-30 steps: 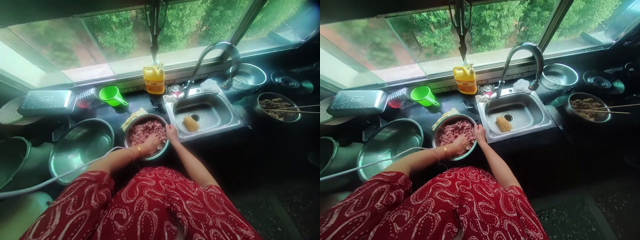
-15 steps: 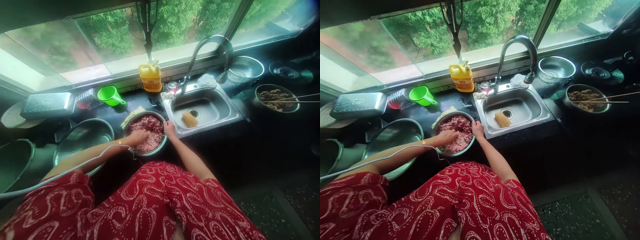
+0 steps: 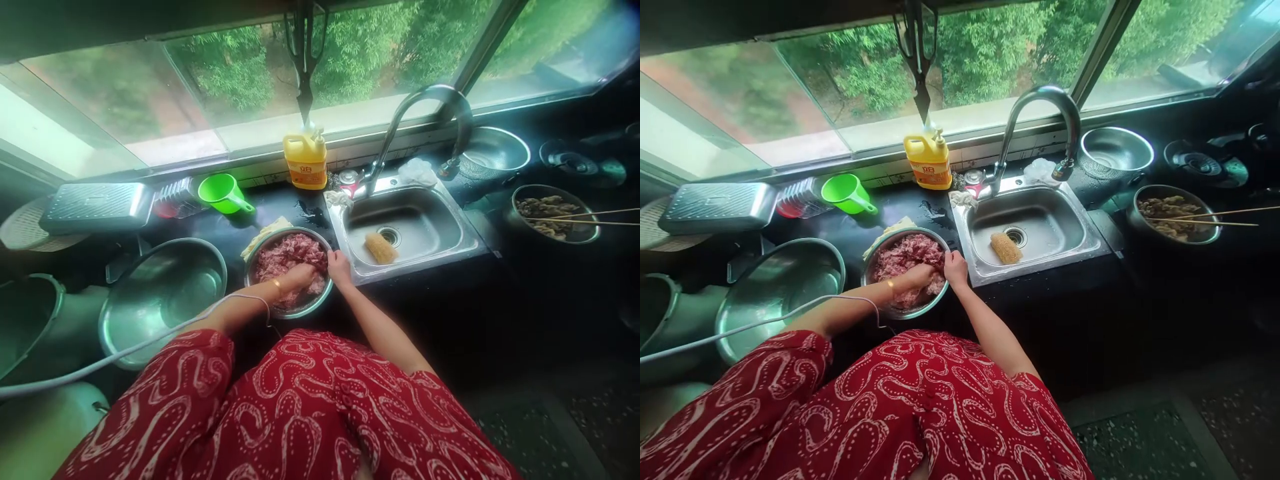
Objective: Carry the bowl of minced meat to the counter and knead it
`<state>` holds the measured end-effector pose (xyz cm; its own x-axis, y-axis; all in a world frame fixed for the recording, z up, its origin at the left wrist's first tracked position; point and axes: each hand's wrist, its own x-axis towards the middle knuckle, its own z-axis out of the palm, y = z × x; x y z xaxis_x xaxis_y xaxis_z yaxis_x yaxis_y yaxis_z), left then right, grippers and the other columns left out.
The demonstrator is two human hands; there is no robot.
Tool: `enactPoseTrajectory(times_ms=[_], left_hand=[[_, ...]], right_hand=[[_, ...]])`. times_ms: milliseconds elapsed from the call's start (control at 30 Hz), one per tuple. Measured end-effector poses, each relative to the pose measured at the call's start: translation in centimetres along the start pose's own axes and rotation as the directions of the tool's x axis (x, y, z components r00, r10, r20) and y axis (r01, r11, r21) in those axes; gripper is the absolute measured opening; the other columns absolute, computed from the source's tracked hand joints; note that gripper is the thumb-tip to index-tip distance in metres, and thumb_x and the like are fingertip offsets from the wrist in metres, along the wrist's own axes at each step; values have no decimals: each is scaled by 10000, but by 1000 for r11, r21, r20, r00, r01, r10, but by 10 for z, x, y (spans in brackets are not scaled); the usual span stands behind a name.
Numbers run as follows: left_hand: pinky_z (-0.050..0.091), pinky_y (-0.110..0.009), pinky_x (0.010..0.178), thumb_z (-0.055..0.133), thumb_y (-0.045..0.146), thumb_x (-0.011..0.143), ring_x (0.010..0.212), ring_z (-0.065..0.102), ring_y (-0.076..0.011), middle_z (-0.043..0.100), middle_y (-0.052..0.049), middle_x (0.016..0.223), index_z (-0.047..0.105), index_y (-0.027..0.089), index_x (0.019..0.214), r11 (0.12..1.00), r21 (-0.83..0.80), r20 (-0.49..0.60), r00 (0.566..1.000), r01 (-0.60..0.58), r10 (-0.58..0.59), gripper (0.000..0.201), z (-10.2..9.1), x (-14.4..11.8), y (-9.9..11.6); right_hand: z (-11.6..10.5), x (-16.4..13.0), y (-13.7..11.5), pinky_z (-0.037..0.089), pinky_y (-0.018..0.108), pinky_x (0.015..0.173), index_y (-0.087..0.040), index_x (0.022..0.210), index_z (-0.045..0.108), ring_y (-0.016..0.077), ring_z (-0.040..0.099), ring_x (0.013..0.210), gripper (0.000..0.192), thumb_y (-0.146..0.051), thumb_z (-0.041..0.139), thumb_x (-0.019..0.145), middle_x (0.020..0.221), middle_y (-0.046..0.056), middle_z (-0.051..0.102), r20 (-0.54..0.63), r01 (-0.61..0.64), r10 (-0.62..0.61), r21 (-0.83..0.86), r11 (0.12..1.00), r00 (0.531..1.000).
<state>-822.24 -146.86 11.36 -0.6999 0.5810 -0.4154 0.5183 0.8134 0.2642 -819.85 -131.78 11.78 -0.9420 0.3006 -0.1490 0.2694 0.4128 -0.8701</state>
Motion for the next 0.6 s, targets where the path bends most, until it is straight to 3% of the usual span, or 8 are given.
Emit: enactPoseTrajectory(times_ms=[67, 133, 200, 267, 333, 400, 500, 600], left_hand=[[483, -284, 797, 472, 114, 826, 875, 632, -193, 675, -96, 989, 632, 131, 1066, 1000, 11, -37, 999, 25, -25, 290, -9, -22, -3], [459, -304, 897, 485, 119, 818, 1022, 597, -200, 627, -99, 1145, 572, 168, 1210, 997, 63, -123, 991, -37, 45, 405, -25, -45, -7], [384, -349, 1020, 531, 123, 789, 1213, 489, -228, 483, -116, 1362, 480, 209, 1339, 981, 156, -223, 963, -117, 150, 559, -42, -57, -11], [309, -428, 1079, 620, 209, 752, 1314, 378, -294, 344, -144, 1474, 423, 218, 1397, 964, 233, -255, 948, -130, 189, 674, -54, -52, -12], [329, -478, 1046, 686, 349, 708, 1260, 425, -350, 435, -192, 1396, 517, 170, 1317, 968, 246, -201, 974, -51, 102, 656, -54, -33, -8], [406, -446, 961, 666, 409, 722, 1096, 549, -336, 612, -208, 1142, 641, 113, 1121, 975, 212, -93, 994, 67, -48, 498, -44, -6, -2], [464, -340, 841, 610, 308, 778, 920, 622, -275, 669, -195, 875, 686, 69, 919, 965, 163, 32, 976, 207, -215, 288, -27, 28, 11], [469, -280, 786, 592, 218, 783, 887, 638, -245, 675, -190, 855, 684, 55, 912, 964, 154, 67, 971, 217, -230, 227, -24, 42, 18]], right_hand=[[0, 0, 0, 267, 274, 586, -241, 588, 347, 161, 424, 584, 330, -343, 416, 894, 572, -21, 466, -3, 8, -8, 13, 1000, 1000], [1, 0, 0, 265, 274, 584, -241, 586, 339, 159, 419, 581, 333, -345, 413, 894, 571, -24, 459, -5, 20, -20, 29, 999, 1000], [2, -1, 0, 266, 276, 582, -241, 585, 335, 158, 417, 578, 336, -349, 411, 894, 570, -23, 459, -12, 30, -29, 37, 999, 1000], [2, -1, 0, 268, 278, 578, -242, 584, 334, 158, 419, 573, 337, -351, 410, 893, 571, -20, 466, -19, 31, -31, 35, 999, 999], [3, -1, 0, 270, 279, 576, -243, 585, 333, 158, 420, 567, 334, -350, 411, 892, 569, -19, 470, -25, 23, -23, 29, 999, 999], [4, 0, 0, 273, 280, 578, -244, 589, 333, 159, 419, 564, 328, -348, 416, 889, 565, -21, 470, -27, 11, -10, 21, 1000, 1000], [4, 1, 0, 276, 279, 580, -244, 593, 341, 157, 414, 560, 323, -348, 418, 888, 567, -23, 475, -34, 7, -7, 11, 1000, 999], [4, 2, 0, 274, 276, 578, -243, 587, 343, 156, 412, 560, 326, -348, 417, 887, 562, -24, 473, -43, 10, -10, 5, 1000, 999]])
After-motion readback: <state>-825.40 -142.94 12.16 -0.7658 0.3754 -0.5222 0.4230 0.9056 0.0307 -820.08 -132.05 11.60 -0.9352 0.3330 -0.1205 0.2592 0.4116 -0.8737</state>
